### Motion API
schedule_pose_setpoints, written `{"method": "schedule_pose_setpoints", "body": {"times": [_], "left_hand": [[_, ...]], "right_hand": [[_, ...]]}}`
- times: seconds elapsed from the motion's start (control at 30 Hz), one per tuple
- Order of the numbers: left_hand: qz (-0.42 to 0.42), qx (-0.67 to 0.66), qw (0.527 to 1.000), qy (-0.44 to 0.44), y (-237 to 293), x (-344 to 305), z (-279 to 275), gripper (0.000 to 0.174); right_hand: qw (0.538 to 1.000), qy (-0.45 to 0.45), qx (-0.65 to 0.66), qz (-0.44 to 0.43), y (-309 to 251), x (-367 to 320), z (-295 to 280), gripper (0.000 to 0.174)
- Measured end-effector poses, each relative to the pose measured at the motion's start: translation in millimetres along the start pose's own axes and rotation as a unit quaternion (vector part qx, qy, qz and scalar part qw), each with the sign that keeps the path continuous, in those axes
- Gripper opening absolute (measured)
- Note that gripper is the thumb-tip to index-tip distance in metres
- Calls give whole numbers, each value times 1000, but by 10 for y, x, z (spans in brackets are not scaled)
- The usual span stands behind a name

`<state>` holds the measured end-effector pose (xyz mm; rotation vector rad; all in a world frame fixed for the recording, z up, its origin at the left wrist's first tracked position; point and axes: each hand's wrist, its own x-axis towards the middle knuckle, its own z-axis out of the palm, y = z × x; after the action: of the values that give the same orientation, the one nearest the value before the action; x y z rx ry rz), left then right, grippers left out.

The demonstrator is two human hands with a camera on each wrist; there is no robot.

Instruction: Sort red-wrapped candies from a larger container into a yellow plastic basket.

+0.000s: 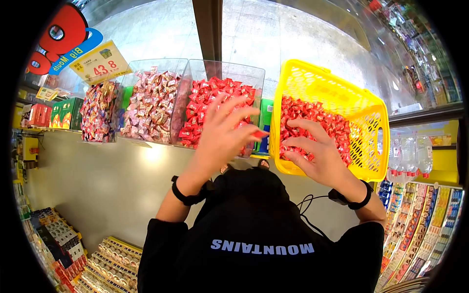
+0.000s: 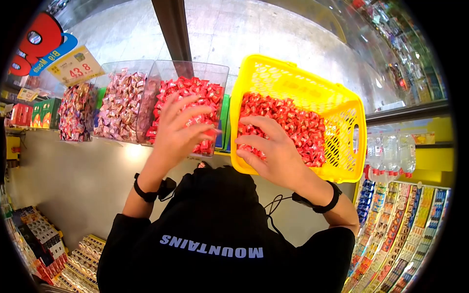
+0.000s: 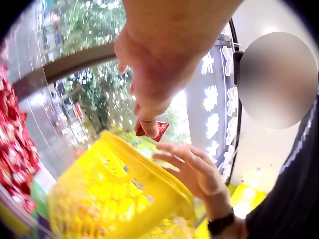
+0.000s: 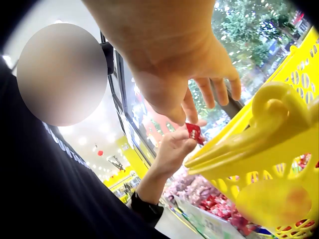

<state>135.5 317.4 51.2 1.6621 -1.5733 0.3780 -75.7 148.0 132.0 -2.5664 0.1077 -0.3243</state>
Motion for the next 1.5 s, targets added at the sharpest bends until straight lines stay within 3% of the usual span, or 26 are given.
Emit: {"method": "schedule_pose_setpoints", "body": {"times": [0.17, 0.43, 0.53, 0.67, 0.73, 0.87, 0.9, 1.0, 1.03, 1.13, 1.2, 1.43, 1.5], "left_hand": [[-119, 190, 973, -56, -597, -602, -529, 16], [-129, 238, 938, -218, -737, -1031, -740, 22], [-124, 261, 930, -227, -751, -1081, -702, 21], [-135, 236, 948, -167, -678, -1016, -573, 18], [-134, 198, 962, -134, -629, -981, -443, 17], [-148, 115, 974, -130, -563, -1029, 2, 36], [-156, 120, 970, -142, -609, -1119, 136, 48], [-200, 111, 964, -139, -649, -1225, 332, 52], [-222, 123, 955, -154, -669, -1244, 344, 57], [-219, 134, 948, -186, -662, -1241, 343, 60], [-244, 136, 936, -213, -667, -1233, 374, 63], [-257, 153, 932, -204, -660, -1228, 374, 61], [-250, 163, 935, -190, -669, -1251, 398, 57]], "right_hand": [[999, -13, -34, 8, 17, -132, 142, 20], [989, 53, -134, -41, -38, -160, 408, 26], [985, 68, -149, -48, -38, -194, 454, 28], [988, 60, -139, -30, -15, -256, 440, 29], [992, 43, -119, -3, -26, -246, 310, 29], [986, 16, -158, 42, 249, -212, -13, 29], [983, 4, -179, 25, 346, -161, -139, 27], [982, -72, -146, 94, 611, 24, -419, 24], [980, -86, -161, 79, 798, 67, -434, 27], [952, -208, -176, 138, 1165, 249, -291, 25], [920, -298, -166, 193, 1382, 388, -68, 35], [918, -256, -249, 171, 2045, 366, 841, 37], [912, -282, -255, 151, 2165, 373, 923, 34]]}}
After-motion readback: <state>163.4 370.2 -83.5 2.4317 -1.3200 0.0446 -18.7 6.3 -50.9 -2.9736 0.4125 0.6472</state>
